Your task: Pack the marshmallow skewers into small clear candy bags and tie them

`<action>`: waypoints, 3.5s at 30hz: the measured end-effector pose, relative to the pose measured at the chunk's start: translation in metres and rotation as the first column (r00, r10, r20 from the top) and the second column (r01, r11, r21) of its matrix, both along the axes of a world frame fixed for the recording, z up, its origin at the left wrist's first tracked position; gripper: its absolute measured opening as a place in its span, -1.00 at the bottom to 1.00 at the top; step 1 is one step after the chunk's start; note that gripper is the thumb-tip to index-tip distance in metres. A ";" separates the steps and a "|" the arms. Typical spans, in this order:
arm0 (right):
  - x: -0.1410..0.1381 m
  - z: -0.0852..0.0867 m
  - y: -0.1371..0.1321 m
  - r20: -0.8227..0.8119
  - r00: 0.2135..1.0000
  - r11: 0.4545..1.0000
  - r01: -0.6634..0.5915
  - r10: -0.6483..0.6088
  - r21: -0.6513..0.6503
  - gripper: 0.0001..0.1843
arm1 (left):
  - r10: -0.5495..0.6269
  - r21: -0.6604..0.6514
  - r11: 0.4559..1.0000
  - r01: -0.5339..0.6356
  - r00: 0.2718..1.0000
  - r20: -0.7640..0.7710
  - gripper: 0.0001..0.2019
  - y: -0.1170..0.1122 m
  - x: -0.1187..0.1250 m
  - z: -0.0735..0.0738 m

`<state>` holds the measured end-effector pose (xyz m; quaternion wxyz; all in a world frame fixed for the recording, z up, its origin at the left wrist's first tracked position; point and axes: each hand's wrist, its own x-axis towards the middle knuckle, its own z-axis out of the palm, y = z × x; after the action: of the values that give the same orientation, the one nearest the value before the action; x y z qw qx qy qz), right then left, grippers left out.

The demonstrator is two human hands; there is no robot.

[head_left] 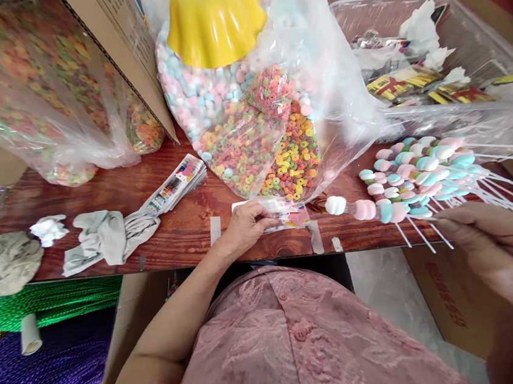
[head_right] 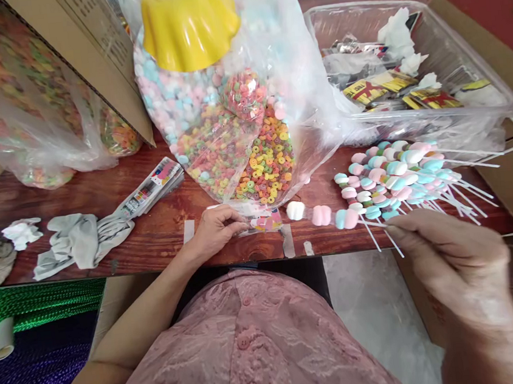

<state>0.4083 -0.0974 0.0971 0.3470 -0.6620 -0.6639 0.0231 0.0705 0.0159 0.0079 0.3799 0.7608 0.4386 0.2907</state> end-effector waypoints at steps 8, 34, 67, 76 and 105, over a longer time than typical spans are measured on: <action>-0.024 -0.060 0.000 -0.138 0.974 0.984 -0.180 0.178 -0.001 -0.91 | 0.022 -0.019 1.000 -0.021 1.000 0.015 -0.83 0.003 0.001 0.000; -0.058 -0.056 0.023 0.219 0.859 0.835 -0.505 0.463 0.217 -0.67 | -0.201 0.306 0.923 0.235 0.970 -0.139 -0.65 -0.001 0.000 -0.001; -0.108 -0.032 0.055 0.365 0.697 0.752 -0.659 0.617 -0.014 -0.76 | -0.088 0.079 0.983 0.166 0.802 -0.591 -0.74 -0.021 0.013 0.037; -0.147 -0.065 0.058 0.416 0.667 0.723 -0.690 0.617 0.034 -0.77 | -0.178 0.031 0.974 0.223 0.847 -0.500 -0.90 -0.026 0.027 0.024; -0.164 -0.067 0.066 -0.752 0.571 0.884 -0.466 0.329 0.034 -0.78 | 0.308 -0.223 0.943 -0.247 0.902 0.302 -0.67 -0.031 0.027 0.026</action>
<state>0.2443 -0.0310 0.0305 0.5139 -0.4545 -0.5924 0.4225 0.0976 -0.0154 0.0341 0.4699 0.5930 0.4966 0.4254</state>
